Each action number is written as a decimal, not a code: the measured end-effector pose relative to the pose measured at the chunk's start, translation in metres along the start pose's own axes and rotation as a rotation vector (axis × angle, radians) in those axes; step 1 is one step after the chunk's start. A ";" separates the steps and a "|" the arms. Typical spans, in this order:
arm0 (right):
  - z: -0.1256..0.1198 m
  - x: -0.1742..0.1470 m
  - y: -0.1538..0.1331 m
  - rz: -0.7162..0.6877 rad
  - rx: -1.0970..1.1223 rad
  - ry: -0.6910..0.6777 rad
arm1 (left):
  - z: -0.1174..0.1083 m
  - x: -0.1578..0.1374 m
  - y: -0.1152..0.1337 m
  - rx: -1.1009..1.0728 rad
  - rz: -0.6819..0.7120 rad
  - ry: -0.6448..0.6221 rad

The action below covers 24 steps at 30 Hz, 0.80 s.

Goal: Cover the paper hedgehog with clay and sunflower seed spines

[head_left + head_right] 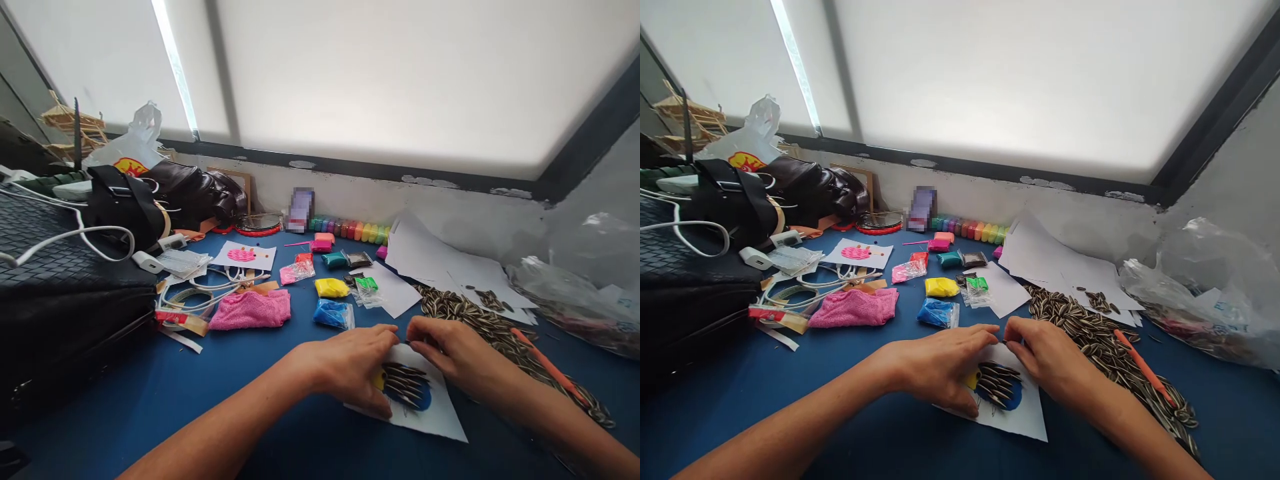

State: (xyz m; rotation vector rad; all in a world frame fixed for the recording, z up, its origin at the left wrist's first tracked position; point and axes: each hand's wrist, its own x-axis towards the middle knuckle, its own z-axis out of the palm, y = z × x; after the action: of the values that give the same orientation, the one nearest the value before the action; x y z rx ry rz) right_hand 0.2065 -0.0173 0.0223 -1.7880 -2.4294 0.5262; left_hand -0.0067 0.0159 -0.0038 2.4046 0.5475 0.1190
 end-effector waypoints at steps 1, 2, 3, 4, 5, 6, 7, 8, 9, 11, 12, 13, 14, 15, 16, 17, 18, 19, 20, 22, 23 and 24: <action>0.000 -0.003 -0.001 0.001 0.015 0.003 | 0.000 0.000 0.000 0.004 -0.009 -0.005; -0.001 -0.005 -0.001 -0.001 0.031 0.004 | -0.001 0.000 0.001 0.010 -0.015 -0.008; 0.000 -0.007 -0.002 -0.003 0.046 0.004 | -0.001 0.000 0.001 0.015 -0.020 -0.009; 0.000 -0.009 -0.002 -0.005 0.057 0.002 | -0.001 -0.001 0.002 0.021 -0.022 -0.010; 0.001 -0.010 -0.002 -0.004 0.066 0.002 | -0.001 -0.001 0.002 0.026 -0.021 -0.008; 0.002 -0.012 -0.003 0.000 0.073 0.007 | -0.001 -0.001 0.002 0.029 -0.019 -0.006; 0.002 -0.013 -0.003 0.008 0.078 0.013 | -0.001 -0.001 0.002 0.029 -0.013 -0.005; 0.003 -0.014 -0.003 0.015 0.084 0.019 | -0.001 -0.002 0.002 0.027 -0.007 -0.005; 0.004 -0.015 -0.004 0.019 0.091 0.026 | -0.001 -0.002 0.002 0.024 0.000 -0.006; 0.006 -0.017 -0.004 0.024 0.110 0.041 | -0.001 -0.002 0.002 0.020 0.000 -0.014; 0.008 -0.018 -0.005 0.025 0.117 0.051 | -0.001 -0.003 0.002 0.021 -0.004 -0.017; 0.010 -0.019 -0.005 0.028 0.121 0.063 | -0.002 -0.003 0.003 0.025 -0.009 -0.018; 0.012 -0.020 -0.005 0.033 0.120 0.077 | -0.002 -0.003 0.003 0.029 -0.013 -0.016; 0.013 -0.020 -0.004 0.038 0.114 0.088 | -0.002 -0.003 0.004 0.032 -0.015 -0.012; 0.015 -0.021 -0.004 0.041 0.105 0.098 | -0.002 -0.002 0.004 0.032 -0.017 -0.010; 0.017 -0.021 -0.004 0.038 0.095 0.107 | -0.003 -0.002 0.005 0.029 -0.019 -0.011; 0.018 -0.021 -0.005 0.030 0.086 0.113 | -0.003 -0.002 0.005 0.025 -0.021 -0.014; 0.019 -0.021 -0.005 0.021 0.079 0.115 | -0.003 -0.002 0.006 0.021 -0.021 -0.017; 0.019 -0.021 -0.005 0.015 0.075 0.116 | -0.003 -0.002 0.006 0.019 -0.019 -0.018; 0.018 -0.021 -0.007 0.014 0.073 0.109 | -0.002 -0.001 0.005 0.019 -0.012 -0.013; 0.018 -0.022 -0.007 0.015 0.073 0.103 | -0.002 -0.001 0.005 0.018 -0.007 -0.009; 0.017 -0.022 -0.008 0.015 0.075 0.102 | -0.002 -0.001 0.005 0.018 -0.003 -0.005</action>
State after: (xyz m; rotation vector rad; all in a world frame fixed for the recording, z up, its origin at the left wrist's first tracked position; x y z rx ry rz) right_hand 0.2016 -0.0438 0.0114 -1.7594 -2.3007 0.5072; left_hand -0.0063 0.0130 0.0006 2.4205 0.5516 0.1072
